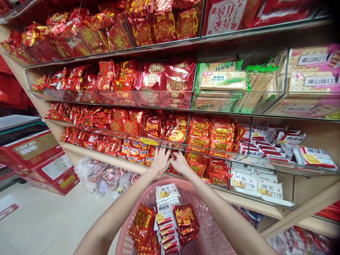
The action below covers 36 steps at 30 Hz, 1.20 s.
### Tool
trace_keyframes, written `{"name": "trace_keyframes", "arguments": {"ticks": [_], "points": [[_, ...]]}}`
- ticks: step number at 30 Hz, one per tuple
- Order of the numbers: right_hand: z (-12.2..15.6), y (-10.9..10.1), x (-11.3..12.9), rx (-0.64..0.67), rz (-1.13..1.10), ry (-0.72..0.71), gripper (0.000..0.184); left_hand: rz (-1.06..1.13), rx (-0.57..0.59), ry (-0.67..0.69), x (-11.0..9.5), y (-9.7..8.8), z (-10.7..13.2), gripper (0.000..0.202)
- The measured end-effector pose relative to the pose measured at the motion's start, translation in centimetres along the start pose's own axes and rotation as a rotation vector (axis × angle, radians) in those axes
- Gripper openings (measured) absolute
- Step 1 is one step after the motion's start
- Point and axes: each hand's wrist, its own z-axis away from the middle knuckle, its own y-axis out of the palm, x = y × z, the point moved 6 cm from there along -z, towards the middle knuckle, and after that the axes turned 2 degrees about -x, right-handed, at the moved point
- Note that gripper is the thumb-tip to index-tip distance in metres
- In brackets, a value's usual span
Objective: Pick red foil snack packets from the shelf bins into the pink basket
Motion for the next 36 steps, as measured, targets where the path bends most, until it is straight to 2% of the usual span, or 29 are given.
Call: {"name": "trace_keyframes", "arguments": {"ticks": [6,9,13,17,20,25,29,33,36], "points": [[0.1,0.1,0.2,0.014,-0.009,-0.027,0.040,0.002,0.059,0.009,0.0,-0.1,1.2,0.053],[0.2,0.2,0.2,0.011,-0.028,-0.046,0.044,0.015,0.031,0.034,0.2,-0.2,1.6,0.051],[0.5,0.2,0.1,0.008,-0.044,-0.070,0.038,-0.002,-0.029,0.019,1.0,-0.4,2.0,0.045],[0.8,0.3,0.0,0.016,-0.051,-0.072,0.037,-0.003,-0.039,0.035,1.4,-0.5,1.8,0.043],[0.9,0.4,-0.1,0.023,-0.054,-0.063,0.039,-0.027,-0.046,0.082,1.3,-0.6,1.5,0.041],[1.0,0.4,-0.2,0.024,-0.071,-0.073,0.042,-0.117,-0.033,0.235,0.4,-0.7,0.6,0.039],[1.4,0.1,-0.2,0.006,-0.087,-0.090,0.047,-0.162,-0.014,0.242,0.2,-0.7,0.1,0.043],[2.9,-0.6,0.2,0.049,-0.111,-0.093,0.048,-0.176,-0.046,0.289,-0.1,-1.2,0.7,0.045],[4.9,-1.7,1.0,0.075,-0.101,-0.140,0.043,-0.180,-0.045,0.343,-0.4,-1.8,1.8,0.046]]}}
